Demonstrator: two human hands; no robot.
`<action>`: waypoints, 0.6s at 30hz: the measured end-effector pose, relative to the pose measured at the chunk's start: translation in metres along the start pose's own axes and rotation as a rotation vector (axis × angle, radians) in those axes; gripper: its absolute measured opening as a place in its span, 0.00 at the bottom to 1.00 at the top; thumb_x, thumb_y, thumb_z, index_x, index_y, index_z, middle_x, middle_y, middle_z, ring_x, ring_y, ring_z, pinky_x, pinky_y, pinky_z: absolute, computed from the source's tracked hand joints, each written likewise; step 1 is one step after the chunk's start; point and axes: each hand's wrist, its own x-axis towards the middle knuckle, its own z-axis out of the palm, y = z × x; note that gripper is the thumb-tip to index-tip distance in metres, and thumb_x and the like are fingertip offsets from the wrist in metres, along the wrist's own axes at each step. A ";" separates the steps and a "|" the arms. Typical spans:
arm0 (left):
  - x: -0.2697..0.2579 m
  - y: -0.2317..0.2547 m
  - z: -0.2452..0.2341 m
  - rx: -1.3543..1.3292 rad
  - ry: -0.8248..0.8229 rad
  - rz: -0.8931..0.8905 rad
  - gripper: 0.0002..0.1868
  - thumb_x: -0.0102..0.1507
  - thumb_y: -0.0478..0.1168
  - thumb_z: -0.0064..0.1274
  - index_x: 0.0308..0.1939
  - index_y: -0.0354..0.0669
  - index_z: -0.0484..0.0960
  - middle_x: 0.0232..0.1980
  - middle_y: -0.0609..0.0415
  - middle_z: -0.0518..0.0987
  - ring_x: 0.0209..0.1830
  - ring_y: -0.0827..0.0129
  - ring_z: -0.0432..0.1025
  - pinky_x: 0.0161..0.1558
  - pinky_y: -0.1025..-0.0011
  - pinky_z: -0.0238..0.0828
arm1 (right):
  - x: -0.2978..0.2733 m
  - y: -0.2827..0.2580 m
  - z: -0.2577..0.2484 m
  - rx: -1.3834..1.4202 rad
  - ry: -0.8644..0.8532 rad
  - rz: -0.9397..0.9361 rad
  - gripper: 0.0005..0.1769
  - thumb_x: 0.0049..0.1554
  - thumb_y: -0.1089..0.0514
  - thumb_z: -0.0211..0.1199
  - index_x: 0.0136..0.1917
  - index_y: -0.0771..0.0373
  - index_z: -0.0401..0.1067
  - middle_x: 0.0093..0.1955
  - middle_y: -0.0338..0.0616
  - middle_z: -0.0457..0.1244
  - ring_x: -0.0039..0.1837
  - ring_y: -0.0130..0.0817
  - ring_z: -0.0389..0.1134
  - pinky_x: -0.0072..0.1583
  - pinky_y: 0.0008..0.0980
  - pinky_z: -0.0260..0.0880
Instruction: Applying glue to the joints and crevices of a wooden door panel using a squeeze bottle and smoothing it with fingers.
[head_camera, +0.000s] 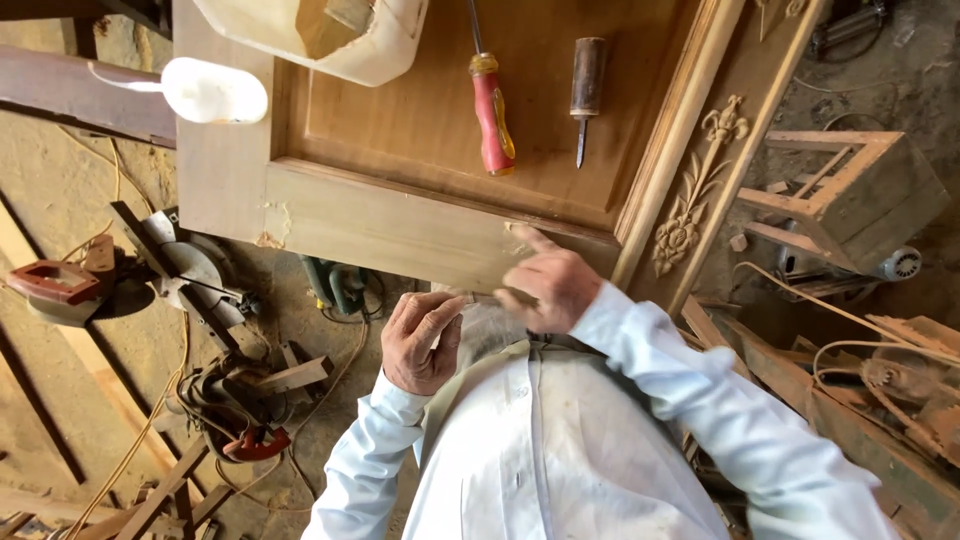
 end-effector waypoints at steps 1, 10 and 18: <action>0.002 0.002 -0.001 0.011 0.000 -0.006 0.08 0.65 0.31 0.54 0.43 0.37 0.88 0.37 0.43 0.82 0.29 0.47 0.76 0.34 0.58 0.76 | 0.008 -0.002 0.010 0.018 0.021 -0.022 0.12 0.55 0.52 0.65 0.33 0.55 0.70 0.26 0.41 0.62 0.29 0.39 0.69 0.75 0.46 0.63; 0.024 0.014 -0.033 0.041 0.064 0.008 0.07 0.64 0.30 0.54 0.41 0.35 0.88 0.37 0.42 0.82 0.29 0.49 0.76 0.34 0.58 0.77 | 0.015 0.011 -0.002 0.111 -0.050 -0.046 0.10 0.54 0.54 0.67 0.33 0.55 0.71 0.26 0.41 0.63 0.31 0.41 0.70 0.72 0.45 0.67; 0.198 0.046 -0.100 0.241 0.137 0.281 0.09 0.61 0.27 0.55 0.40 0.36 0.89 0.35 0.42 0.79 0.25 0.56 0.70 0.35 0.63 0.75 | 0.068 -0.013 0.011 0.234 0.000 -0.109 0.09 0.55 0.55 0.65 0.33 0.55 0.72 0.26 0.44 0.63 0.33 0.46 0.72 0.58 0.49 0.77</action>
